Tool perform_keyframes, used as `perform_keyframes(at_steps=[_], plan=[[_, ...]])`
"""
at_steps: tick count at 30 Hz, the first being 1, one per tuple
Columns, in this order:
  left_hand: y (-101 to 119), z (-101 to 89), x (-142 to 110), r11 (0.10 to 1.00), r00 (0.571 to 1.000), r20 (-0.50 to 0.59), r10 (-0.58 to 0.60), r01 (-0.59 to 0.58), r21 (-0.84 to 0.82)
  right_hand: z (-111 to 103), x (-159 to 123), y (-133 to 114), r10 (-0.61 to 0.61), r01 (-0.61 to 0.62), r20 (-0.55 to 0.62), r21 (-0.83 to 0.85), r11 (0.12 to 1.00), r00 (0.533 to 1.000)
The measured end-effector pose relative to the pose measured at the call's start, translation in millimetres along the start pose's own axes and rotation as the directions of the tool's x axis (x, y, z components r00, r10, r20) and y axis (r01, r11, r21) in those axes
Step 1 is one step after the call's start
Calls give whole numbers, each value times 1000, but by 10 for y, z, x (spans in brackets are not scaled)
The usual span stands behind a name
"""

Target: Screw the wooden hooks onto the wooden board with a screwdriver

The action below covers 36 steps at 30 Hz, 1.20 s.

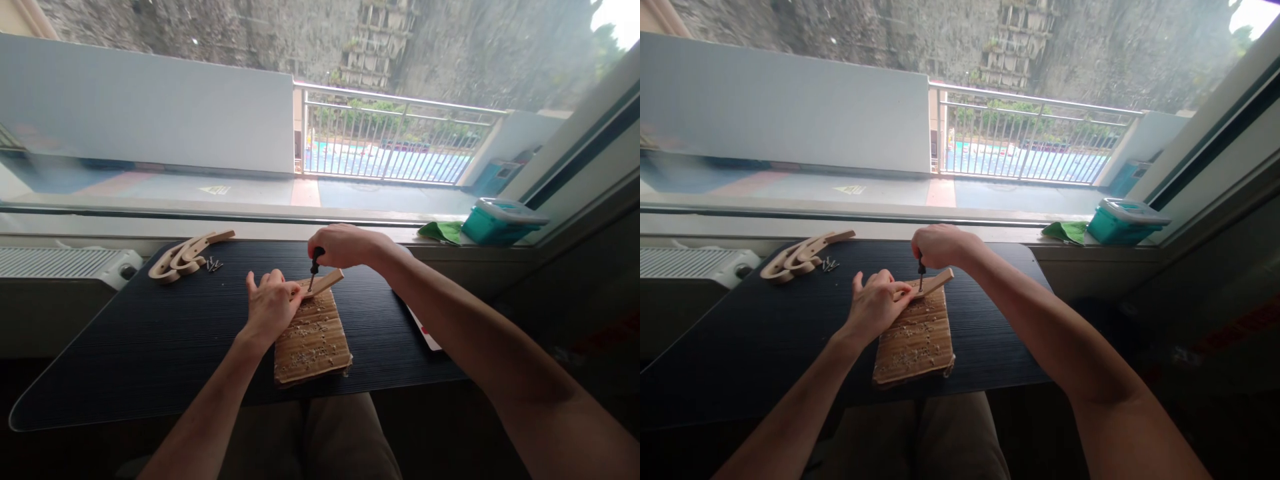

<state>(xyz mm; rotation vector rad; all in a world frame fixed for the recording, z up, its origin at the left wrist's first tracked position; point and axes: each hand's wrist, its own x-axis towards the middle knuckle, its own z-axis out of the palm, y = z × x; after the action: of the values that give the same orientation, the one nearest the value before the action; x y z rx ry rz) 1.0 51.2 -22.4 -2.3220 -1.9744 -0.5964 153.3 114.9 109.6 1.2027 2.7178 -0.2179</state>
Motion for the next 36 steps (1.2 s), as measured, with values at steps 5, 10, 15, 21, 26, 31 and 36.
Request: perform_keyframes(at_steps=[5,10,15,21,26,31,36], plan=[[10,-6,1,1000,1000,-4,-2,2,9,15,22,-18,26,-26,8,-30,999,1000],[17,-14,2,1000,1000,-7,-2,2,12,30,37,-91,30,-29,14,-113,993,999],[14,-12,-2,1000,1000,-9,-4,4,16,27,23,-119,69,-69,-4,-134,989,998],[3,6,-3,1000,1000,-18,1,0,28,1,-1,-111,2,4,39,-140,990,999],[3,10,9,1000,1000,-13,-4,4,29,47,26,-110,-16,24,43,-185,983,999],[6,13,10,1000,1000,-12,-5,5,24,92,78,-136,-57,61,27,-194,979,998],[4,18,7,1000,1000,-8,-6,6,29,112,104,-232,-41,45,24,-214,976,999]])
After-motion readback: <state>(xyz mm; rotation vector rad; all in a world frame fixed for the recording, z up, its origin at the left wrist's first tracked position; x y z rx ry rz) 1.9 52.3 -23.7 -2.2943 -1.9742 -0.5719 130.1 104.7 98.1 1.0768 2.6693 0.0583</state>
